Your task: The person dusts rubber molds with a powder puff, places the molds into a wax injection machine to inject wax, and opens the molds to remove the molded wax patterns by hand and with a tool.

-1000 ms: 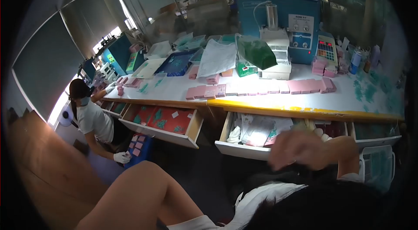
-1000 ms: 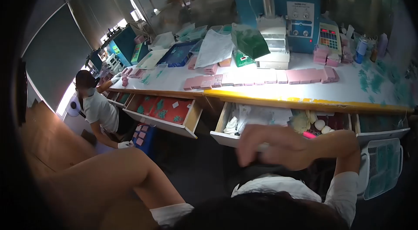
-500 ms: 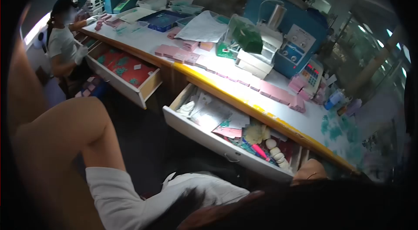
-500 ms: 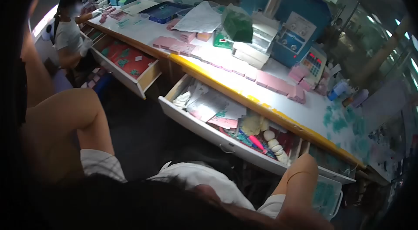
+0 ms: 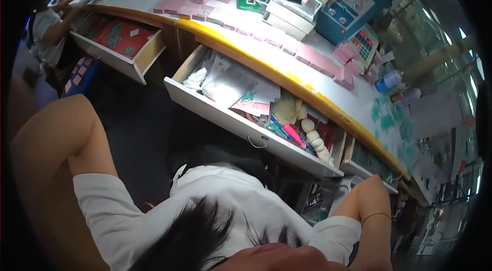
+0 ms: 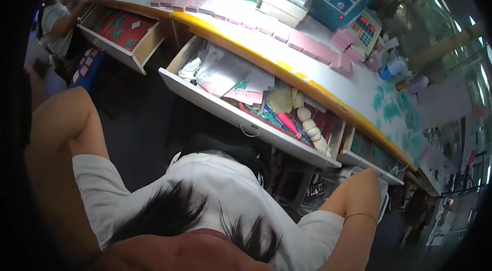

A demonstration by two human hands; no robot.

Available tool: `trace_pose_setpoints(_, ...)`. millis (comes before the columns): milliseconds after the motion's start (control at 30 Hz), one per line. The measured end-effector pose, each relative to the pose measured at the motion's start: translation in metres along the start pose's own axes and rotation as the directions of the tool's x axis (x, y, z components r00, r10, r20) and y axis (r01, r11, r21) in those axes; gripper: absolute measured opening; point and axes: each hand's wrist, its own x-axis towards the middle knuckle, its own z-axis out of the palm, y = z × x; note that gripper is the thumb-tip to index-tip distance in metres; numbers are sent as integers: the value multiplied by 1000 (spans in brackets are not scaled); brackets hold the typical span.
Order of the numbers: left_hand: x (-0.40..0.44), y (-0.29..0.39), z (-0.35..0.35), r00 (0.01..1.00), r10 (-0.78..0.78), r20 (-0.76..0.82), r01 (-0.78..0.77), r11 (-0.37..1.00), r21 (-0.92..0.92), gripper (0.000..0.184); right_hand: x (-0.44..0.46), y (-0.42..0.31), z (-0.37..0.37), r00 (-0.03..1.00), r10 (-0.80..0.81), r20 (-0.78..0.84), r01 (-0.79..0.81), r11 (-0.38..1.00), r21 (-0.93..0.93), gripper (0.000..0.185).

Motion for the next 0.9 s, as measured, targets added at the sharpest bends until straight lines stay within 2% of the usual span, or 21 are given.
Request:
trace_pose_setpoints(67, 0, -7, 3, 1000, -4, -2, 4, 997, -71, 36, -6, 7, 0, 980, -122, -160, 113, 992, -65, 45)
trace_pose_setpoints(133, 4, -19, 7, 999, 34, -2, -34, 987, -156, 36, -7, 8, -5, 911, -293, -288, 254, 953, -166, 49)
trace_pose_setpoints(167, 5, -22, 10, 999, 38, -5, -38, 982, -185, 36, -3, 5, -11, 917, -299, -263, 260, 950, -173, 49)
trace_pose_setpoints(233, 4, -26, 16, 1000, 23, -4, -23, 972, -235, 35, 5, -4, -22, 962, -273, -17, 253, 910, -329, 42)
trace_pose_setpoints(267, 5, -27, 16, 1000, 9, 8, -6, 967, -254, 35, 5, -7, -22, 967, -254, -5, 238, 910, -339, 42)
trace_pose_setpoints(433, 4, -37, 20, 1000, -23, 11, 25, 939, -342, 34, 0, -5, -19, 997, -78, 9, 78, 990, -119, 23)
trace_pose_setpoints(467, 4, -39, 21, 1000, -25, 8, 26, 932, -362, 34, -1, -1, -16, 997, -75, 26, 78, 989, -124, 23)
trace_pose_setpoints(533, 3, -43, 23, 1000, -25, -2, 22, 916, -401, 33, 1, 6, -10, 979, -204, -4, 199, 960, -197, 20)
trace_pose_setpoints(567, 3, -45, 24, 1000, -21, -5, 17, 910, -414, 33, 8, -1, -20, 978, -208, 5, 205, 958, -201, 20)
trace_pose_setpoints(600, 5, -43, 22, 1000, -11, 6, 12, 913, -408, 33, 16, -13, -34, 996, -91, 18, 93, 981, -172, 25)
trace_pose_setpoints(633, 6, -42, 19, 1000, -10, 13, 14, 917, -398, 33, 18, -19, -41, 999, 32, 33, -27, 991, -134, 38)
trace_pose_setpoints(667, 5, -41, 20, 1000, -18, 11, 20, 916, -401, 32, 21, -13, -38, 992, 76, -104, -87, 990, -107, 36)
trace_pose_setpoints(700, 6, -41, 20, 1000, -19, 10, 21, 913, -408, 32, 23, -12, -44, 992, 76, -101, -87, 990, -110, 36)
trace_pose_setpoints(733, 6, -42, 22, 1000, -11, 4, 12, 912, -411, 32, 24, -9, -51, 966, 252, 53, -249, 967, -59, 36)
trace_pose_setpoints(767, 6, -43, 23, 1000, 3, -3, -4, 911, -412, 32, 24, -6, -51, 892, 401, 211, -402, 915, -38, 36)
trace_pose_setpoints(800, 6, -45, 26, 1000, 20, -13, -24, 908, -419, 31, 26, -7, -50, 859, 418, 295, -417, 906, -67, 38)
trace_pose_setpoints(900, 8, -52, 34, 995, 87, -49, -99, 895, -435, 31, 17, -10, -35, 963, 223, 154, -210, 973, -93, 42)
